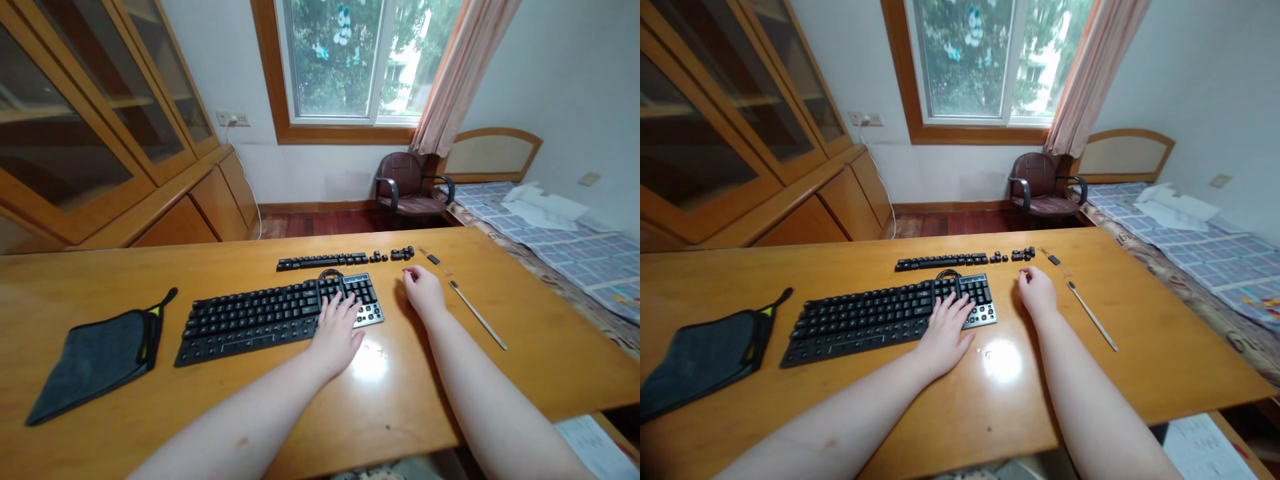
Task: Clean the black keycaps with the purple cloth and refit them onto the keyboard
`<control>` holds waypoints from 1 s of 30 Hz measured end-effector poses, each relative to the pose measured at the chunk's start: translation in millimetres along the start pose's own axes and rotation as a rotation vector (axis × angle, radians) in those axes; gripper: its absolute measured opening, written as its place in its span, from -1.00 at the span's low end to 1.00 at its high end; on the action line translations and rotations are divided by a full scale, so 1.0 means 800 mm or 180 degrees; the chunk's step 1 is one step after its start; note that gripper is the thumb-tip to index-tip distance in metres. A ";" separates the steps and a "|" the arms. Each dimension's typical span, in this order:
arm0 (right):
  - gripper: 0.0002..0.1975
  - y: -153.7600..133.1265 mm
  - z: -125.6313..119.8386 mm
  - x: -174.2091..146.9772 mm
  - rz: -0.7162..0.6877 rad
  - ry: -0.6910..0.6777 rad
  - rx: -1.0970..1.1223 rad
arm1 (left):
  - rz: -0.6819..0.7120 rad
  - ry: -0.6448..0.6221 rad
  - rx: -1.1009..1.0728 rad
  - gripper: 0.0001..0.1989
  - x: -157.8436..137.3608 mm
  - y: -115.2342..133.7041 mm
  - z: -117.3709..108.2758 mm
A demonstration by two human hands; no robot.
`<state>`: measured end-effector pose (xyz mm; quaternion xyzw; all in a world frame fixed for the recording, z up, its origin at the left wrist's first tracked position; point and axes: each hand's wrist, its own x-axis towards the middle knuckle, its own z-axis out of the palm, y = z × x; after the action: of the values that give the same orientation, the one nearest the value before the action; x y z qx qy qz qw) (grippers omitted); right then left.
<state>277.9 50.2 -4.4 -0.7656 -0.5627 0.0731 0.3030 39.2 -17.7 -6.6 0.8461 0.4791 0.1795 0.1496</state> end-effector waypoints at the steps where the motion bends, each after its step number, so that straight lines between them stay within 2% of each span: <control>1: -0.74 0.007 0.005 0.007 0.0172 0.0083 -0.0058 | -0.0001 0.0002 -0.0003 -0.44 0.000 0.000 0.000; 4: -0.71 0.021 0.020 0.025 0.0548 0.0434 -0.0138 | -0.0005 0.0010 -0.0006 -0.43 0.001 0.000 0.002; 13: -0.70 0.050 0.018 0.096 0.0847 0.0571 -0.0489 | 0.0014 0.0050 -0.0062 -0.42 0.000 -0.002 0.005; 17: -0.65 0.057 0.021 0.116 0.0662 0.0479 -0.0604 | -0.0018 0.0069 -0.0063 -0.42 -0.001 0.001 0.005; 24: -0.65 0.061 0.027 0.130 -0.0110 0.0338 -0.0618 | -0.0068 0.0003 -0.0036 -0.44 -0.001 0.005 0.003; 30: -0.65 0.072 0.032 0.139 -0.0495 0.0172 -0.0657 | -0.0110 -0.0051 0.0004 -0.45 -0.002 0.005 0.000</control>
<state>353.3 149.6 -31.0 -0.7485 -0.6165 -0.0295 0.2424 41.6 -21.3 -5.2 0.8391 0.4926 0.1699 0.1560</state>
